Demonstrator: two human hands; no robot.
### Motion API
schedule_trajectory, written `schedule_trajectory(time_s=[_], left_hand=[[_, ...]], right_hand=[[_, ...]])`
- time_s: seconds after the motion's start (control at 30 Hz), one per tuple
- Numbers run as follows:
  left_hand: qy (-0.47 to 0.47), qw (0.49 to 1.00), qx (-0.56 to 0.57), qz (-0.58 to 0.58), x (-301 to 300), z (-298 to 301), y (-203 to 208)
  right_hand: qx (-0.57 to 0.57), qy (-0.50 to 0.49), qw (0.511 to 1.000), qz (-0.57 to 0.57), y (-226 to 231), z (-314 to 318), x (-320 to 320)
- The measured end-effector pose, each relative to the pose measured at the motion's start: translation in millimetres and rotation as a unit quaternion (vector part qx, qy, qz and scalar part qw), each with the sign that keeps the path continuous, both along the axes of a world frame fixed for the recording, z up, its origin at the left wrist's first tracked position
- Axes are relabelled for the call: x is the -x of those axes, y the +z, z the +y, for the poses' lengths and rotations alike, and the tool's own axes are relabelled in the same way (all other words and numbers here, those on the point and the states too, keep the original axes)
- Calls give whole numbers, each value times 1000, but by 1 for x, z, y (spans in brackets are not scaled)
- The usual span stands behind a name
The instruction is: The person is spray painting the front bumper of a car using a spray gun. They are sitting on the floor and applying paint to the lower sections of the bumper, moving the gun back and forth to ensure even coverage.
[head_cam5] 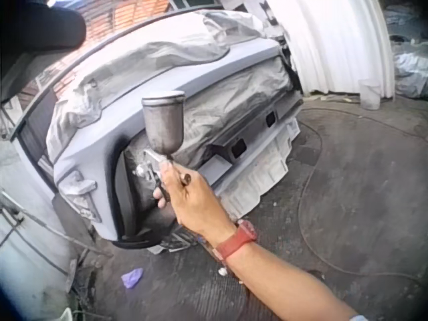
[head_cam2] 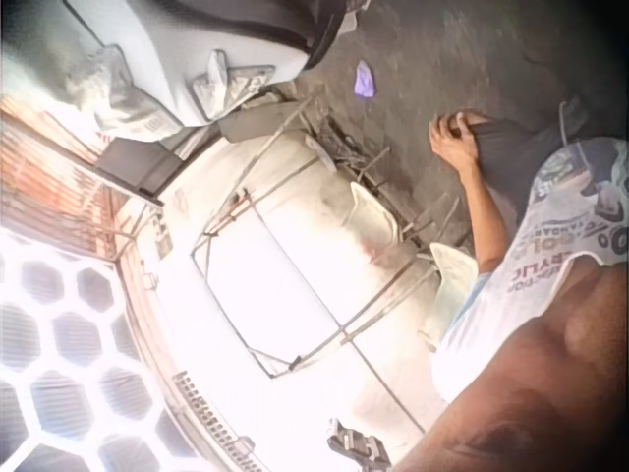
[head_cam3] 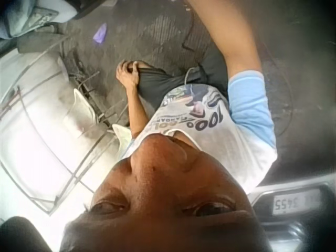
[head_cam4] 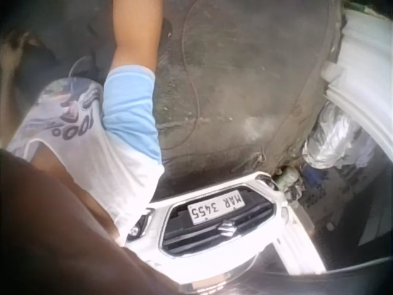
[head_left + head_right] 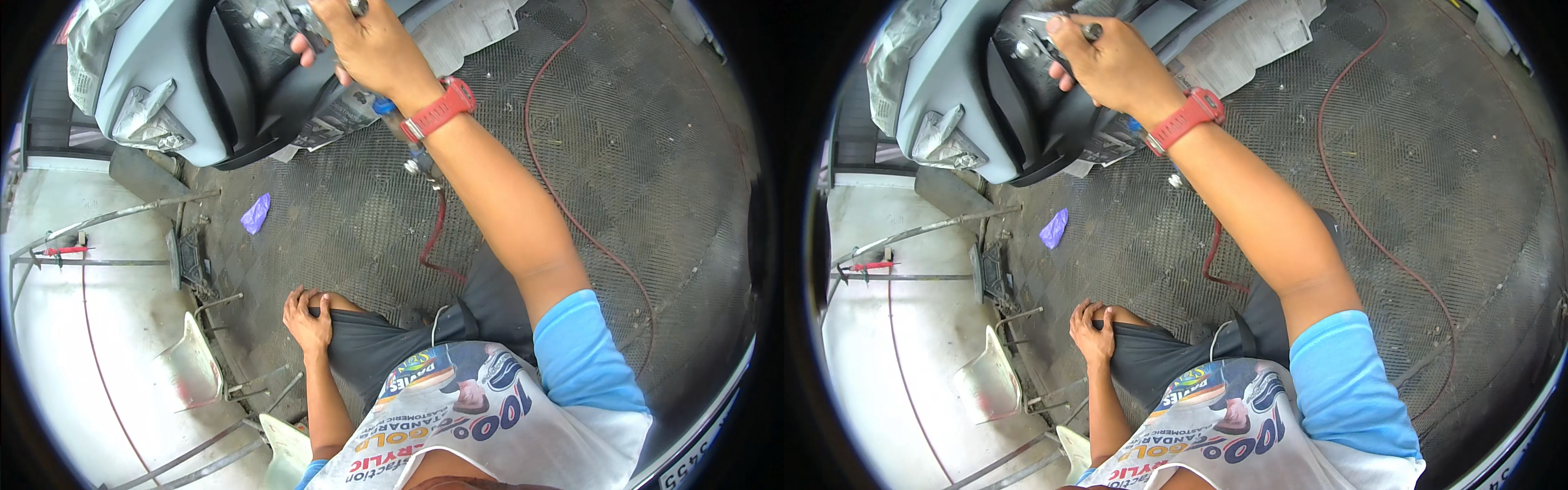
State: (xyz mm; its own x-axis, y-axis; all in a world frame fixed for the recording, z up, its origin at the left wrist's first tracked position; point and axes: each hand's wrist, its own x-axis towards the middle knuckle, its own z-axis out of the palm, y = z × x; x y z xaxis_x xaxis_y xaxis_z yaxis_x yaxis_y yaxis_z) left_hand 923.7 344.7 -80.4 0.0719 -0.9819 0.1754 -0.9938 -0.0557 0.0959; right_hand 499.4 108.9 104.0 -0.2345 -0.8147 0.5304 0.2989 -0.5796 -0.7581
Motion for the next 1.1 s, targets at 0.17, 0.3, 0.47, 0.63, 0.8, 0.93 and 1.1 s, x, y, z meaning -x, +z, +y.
schedule_trajectory(time_s=[0.17,0.3,0.47,0.63,0.8,0.93,1.1], left_hand=[[11,1000,19,-3,-5,21,9],[22,999,37,-21,-6,38,12],[20,999,37,-33,-5,41,9],[27,999,21,-39,-6,35,6],[23,999,19,-44,-6,29,4],[13,998,20,-64,-9,27,3],[11,998,20,-52,-11,24,3]], right_hand=[[55,-29,998,-31,-1,-13,3],[-30,35,999,-25,-19,1,0],[-106,62,992,-1,-62,4,-20],[-148,105,984,-3,-88,12,-32],[-144,101,984,-8,-82,8,-33],[-50,33,997,-46,-52,6,-22],[0,14,997,-77,-28,4,-6]])
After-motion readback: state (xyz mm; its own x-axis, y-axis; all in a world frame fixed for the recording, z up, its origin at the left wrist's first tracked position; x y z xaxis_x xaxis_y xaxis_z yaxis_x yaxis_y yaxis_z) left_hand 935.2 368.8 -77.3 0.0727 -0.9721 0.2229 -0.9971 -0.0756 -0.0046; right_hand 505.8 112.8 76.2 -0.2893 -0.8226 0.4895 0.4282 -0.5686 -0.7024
